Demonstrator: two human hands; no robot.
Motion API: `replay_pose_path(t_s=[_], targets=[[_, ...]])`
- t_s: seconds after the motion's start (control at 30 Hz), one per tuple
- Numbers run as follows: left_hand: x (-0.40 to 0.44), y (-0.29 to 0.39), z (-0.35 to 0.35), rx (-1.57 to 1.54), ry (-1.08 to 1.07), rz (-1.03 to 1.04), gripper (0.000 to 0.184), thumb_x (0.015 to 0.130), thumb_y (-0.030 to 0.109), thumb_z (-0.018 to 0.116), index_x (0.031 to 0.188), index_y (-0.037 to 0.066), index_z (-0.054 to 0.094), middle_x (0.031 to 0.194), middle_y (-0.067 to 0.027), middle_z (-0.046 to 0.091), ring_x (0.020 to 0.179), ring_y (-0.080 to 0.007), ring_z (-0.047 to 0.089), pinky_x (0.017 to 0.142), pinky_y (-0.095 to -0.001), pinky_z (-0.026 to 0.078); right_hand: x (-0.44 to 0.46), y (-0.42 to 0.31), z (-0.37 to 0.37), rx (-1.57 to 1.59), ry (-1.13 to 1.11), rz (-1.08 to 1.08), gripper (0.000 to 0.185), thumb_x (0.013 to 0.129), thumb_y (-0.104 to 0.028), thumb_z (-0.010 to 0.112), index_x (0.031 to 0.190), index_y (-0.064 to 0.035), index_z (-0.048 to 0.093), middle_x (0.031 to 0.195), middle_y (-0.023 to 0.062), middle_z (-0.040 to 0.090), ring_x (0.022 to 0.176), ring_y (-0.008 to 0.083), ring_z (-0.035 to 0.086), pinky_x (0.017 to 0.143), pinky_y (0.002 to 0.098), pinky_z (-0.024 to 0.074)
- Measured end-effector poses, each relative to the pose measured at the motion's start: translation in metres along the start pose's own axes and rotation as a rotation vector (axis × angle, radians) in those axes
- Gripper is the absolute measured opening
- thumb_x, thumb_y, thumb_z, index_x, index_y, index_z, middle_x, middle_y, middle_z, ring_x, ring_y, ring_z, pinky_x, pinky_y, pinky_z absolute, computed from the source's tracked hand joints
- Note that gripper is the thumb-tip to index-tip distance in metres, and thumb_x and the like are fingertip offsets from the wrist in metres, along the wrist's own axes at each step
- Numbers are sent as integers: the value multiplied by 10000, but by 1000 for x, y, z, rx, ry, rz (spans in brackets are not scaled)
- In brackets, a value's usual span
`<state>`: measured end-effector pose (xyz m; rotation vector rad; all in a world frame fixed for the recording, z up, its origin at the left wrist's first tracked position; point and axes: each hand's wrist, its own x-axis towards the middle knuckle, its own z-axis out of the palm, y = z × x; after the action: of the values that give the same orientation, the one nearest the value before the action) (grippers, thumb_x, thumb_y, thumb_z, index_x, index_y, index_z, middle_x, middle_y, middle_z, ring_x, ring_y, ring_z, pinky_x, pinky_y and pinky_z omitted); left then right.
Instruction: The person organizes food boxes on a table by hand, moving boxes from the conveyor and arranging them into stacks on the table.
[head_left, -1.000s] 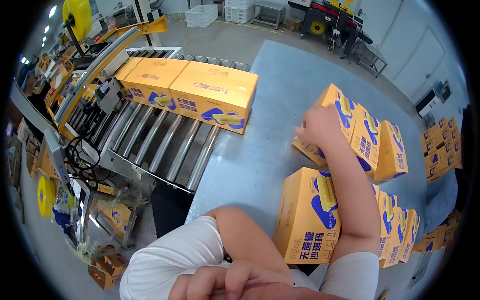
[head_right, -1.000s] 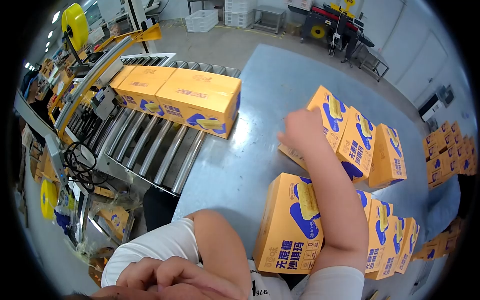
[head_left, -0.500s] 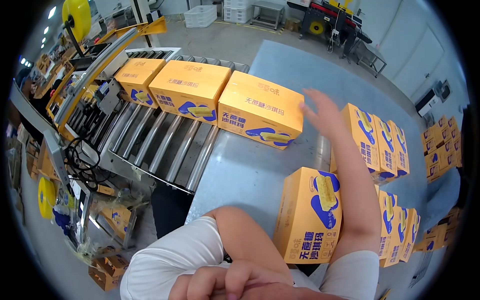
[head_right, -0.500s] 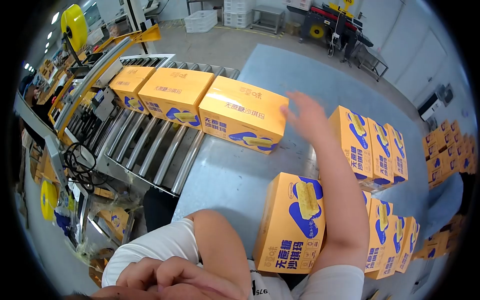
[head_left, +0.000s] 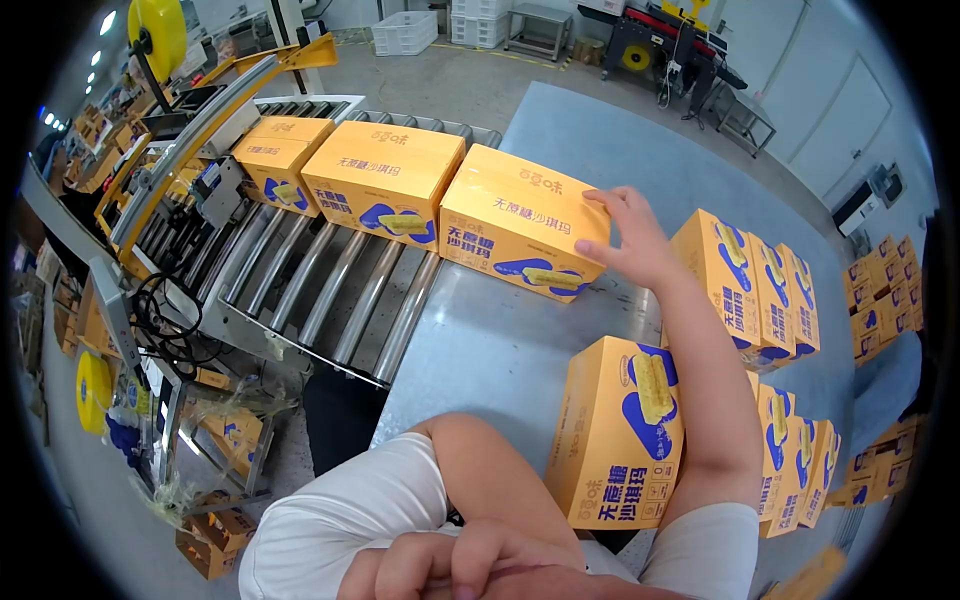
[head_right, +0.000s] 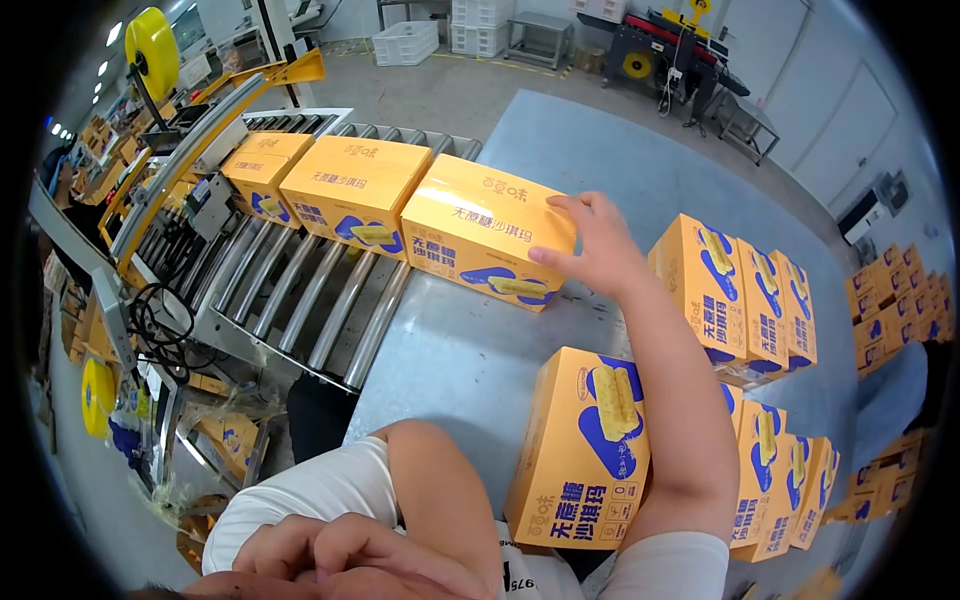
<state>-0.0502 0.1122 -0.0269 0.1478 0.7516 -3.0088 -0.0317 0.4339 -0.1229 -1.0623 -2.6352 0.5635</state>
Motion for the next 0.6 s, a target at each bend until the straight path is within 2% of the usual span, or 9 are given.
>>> replay_pose_path(t_s=[0.1,0.3,0.4,0.6], targets=[[-1,2,-3,-19,-15,-1,204,1052,266,544,1222,229,650,1191,108,651,1117,-45,563,902,-286,374,-8,4,17,-175,61,-184,949,721,-609,831,1505,-172,524,1521,210,386,1444,389,393,1168,484,384],[-3,1,-2,2,-12,1,192,1049,263,548,1204,227,655,1171,116,655,1108,-40,566,893,-279,371,0,13,-1,57,-59,-27,1114,617,-577,901,1558,-180,454,1584,236,343,1472,422,346,1193,511,347],[-4,1,-3,8,-13,-11,182,1046,262,553,1191,225,657,1160,118,657,1100,-39,568,888,-278,372,-4,13,10,-78,-66,-140,1169,581,-511,915,1588,-200,409,1612,237,314,1476,424,346,1203,517,327],[-3,4,-5,20,-5,-28,163,1041,259,562,1165,222,661,1137,120,660,1084,-36,574,879,-275,372,5,43,9,68,24,-200,1219,506,-384,893,1606,-281,377,1611,207,325,1477,444,335,1198,514,321]])
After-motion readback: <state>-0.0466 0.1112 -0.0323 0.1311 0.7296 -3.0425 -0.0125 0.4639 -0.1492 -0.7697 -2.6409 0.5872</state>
